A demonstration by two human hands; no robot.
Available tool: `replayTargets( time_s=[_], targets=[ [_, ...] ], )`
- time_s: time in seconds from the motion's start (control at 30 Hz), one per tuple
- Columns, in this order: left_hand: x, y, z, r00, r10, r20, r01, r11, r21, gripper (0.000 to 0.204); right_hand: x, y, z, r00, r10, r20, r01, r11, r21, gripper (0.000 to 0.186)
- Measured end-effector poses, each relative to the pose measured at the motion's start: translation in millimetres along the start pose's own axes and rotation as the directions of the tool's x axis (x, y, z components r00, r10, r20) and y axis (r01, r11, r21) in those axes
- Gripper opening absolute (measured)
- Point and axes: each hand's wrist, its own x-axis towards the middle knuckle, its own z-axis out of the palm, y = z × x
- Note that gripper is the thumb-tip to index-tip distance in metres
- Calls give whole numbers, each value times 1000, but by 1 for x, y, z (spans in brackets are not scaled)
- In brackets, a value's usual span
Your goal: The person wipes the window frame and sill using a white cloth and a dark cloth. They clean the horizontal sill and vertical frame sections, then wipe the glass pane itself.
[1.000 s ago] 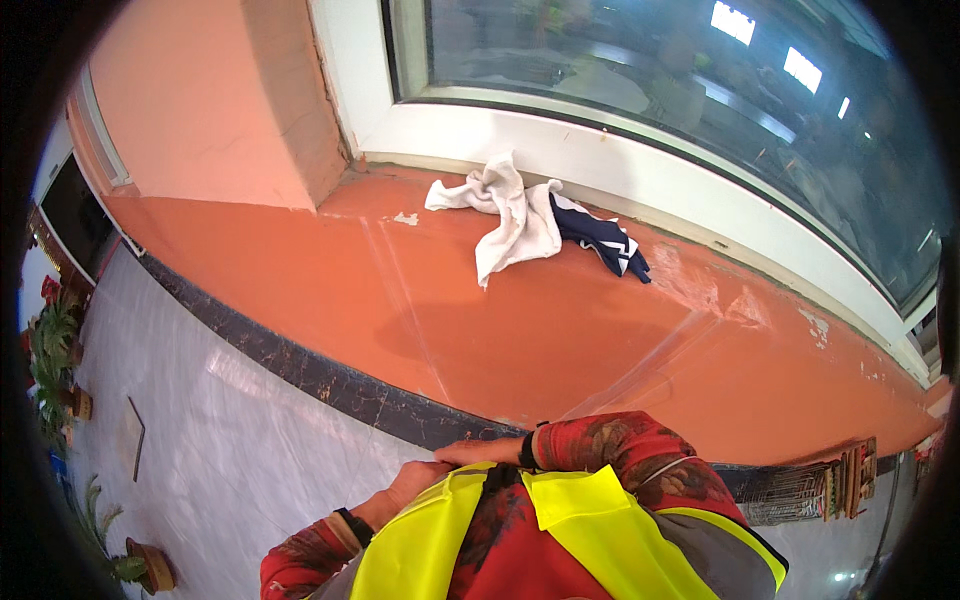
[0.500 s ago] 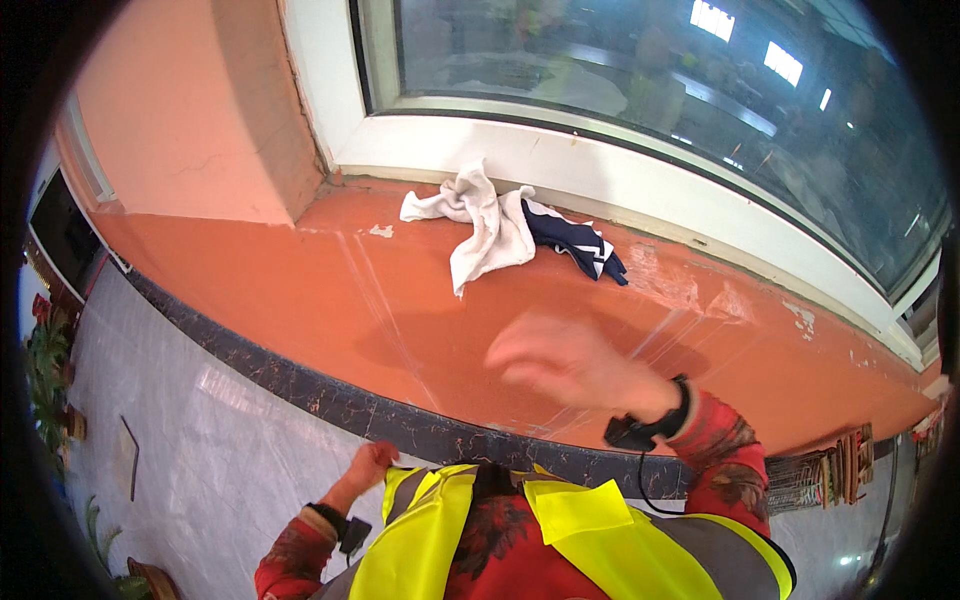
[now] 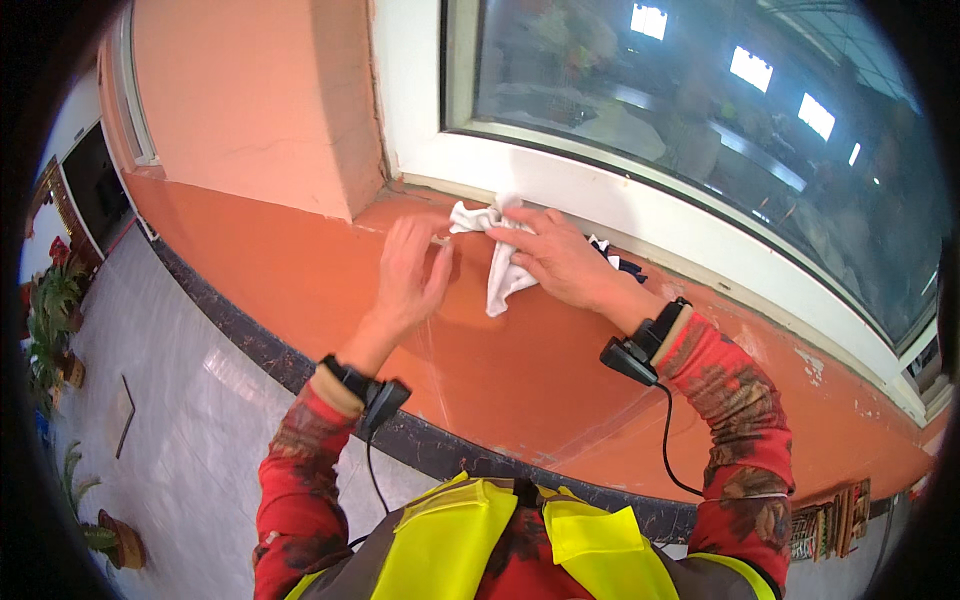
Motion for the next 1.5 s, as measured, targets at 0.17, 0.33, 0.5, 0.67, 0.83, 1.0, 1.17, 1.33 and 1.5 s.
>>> replayTargets(
  time_s=[0.17, 0.33, 0.5, 0.67, 0.83, 1.0, 1.17, 1.33, 1.5],
  targets=[
    [28, -44, 26, 956, -284, 69, 290, 952, -102, 16, 16, 4, -16, 993, 64, 96, -62, 998, -28, 20],
    [22, -48, 36, 982, -181, -53, 187, 972, 145, 8, 50, 5, -55, 869, -330, -369, 267, 940, -212, 26],
    [21, -43, 36, 994, -88, -66, 98, 980, 171, 7, 97, 10, -75, 837, -526, -147, 370, 743, -557, 31],
    [18, -48, 36, 995, -20, -95, 39, 978, 204, 8, 68, 23, -70, 855, -490, 171, 440, 510, -739, 31],
    [17, -47, 38, 992, -35, -118, 57, 980, 189, 10, 113, 27, -82, 822, -513, 247, 483, 399, -779, 29],
    [19, -48, 36, 990, -101, -96, 116, 981, 157, 8, 241, 21, -139, 580, -769, -268, 204, 456, -866, 17],
    [12, -51, 34, 953, -290, -86, 279, 952, -126, 22, 214, -1, -57, 778, -629, 6, 434, 530, -729, 9],
    [53, -61, 9, 958, -84, -274, 20, 973, -229, 48, 227, 1, -52, 732, -643, 225, 587, 429, -686, 5],
    [167, -89, -25, 847, 152, -510, -197, 980, -36, 64, 316, -12, -139, 489, -725, -485, -46, 534, -844, 21]
  ],
)
